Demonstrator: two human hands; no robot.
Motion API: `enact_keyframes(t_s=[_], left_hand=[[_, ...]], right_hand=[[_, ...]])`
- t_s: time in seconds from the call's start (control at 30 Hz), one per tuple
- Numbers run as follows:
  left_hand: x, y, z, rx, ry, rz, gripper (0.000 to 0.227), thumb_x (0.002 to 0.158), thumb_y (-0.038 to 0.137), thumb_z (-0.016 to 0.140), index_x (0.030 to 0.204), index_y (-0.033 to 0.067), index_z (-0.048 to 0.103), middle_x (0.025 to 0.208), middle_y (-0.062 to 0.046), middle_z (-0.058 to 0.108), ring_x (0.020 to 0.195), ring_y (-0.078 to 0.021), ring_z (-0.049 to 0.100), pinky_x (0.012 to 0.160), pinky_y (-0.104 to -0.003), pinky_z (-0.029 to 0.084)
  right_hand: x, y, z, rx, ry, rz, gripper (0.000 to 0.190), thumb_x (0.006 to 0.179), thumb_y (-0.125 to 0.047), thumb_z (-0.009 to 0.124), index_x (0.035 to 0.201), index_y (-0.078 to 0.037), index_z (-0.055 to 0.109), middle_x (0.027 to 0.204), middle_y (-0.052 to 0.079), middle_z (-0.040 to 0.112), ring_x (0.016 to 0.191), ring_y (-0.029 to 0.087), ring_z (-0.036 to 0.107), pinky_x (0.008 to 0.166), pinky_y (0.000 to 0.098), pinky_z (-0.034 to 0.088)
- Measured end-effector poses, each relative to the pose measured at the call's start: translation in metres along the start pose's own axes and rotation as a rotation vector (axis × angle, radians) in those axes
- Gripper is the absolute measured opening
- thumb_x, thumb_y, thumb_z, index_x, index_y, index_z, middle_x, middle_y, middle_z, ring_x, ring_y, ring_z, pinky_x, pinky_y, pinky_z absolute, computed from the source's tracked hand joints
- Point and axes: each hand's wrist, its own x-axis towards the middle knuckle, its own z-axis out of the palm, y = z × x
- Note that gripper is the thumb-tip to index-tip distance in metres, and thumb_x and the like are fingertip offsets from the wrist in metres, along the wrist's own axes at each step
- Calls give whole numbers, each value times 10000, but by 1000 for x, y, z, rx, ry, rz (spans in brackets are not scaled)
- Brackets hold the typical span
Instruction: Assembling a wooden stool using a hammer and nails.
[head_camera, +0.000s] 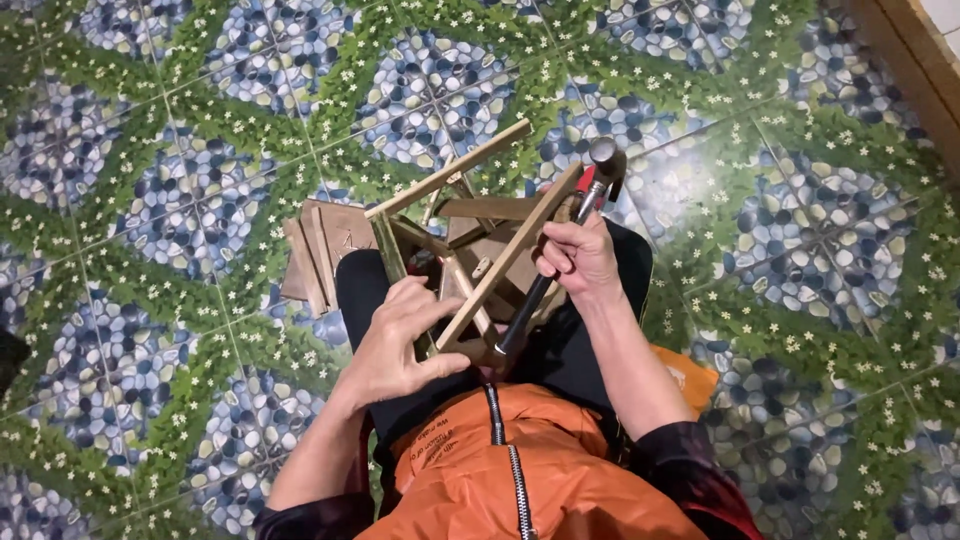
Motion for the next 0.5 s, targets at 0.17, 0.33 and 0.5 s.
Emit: enact_keyframes(t_s=[0.17, 0.33, 0.5], left_hand=[[-7, 15, -16, -22, -61, -204, 610, 792, 334, 848, 1243, -27, 652, 647, -59, 583, 711, -305, 636, 1069, -620, 396], [-29, 18, -9, 23, -123, -376, 538, 835, 266, 805, 1266, 13, 606, 606, -52, 592, 778, -357, 667, 1027, -621, 421], [-40, 36, -2, -61, 1, -561, 688, 855, 225, 764, 1414, 51, 404, 921, -239, 720, 931, -528, 684, 846, -610, 519]], right_hand=[[23, 41, -44, -56, -53, -28, 297, 763, 155, 640, 662, -97, 520, 430, 3, 300, 257, 178, 378, 300, 370, 375], [8, 50, -13, -111, -84, -41, 253, 755, 148, 666, 727, -81, 562, 491, 83, 454, 282, 234, 459, 267, 374, 369], [0, 78, -9, -154, -169, 49, 222, 752, 153, 679, 797, -63, 656, 440, 160, 387, 289, 269, 426, 249, 337, 341]])
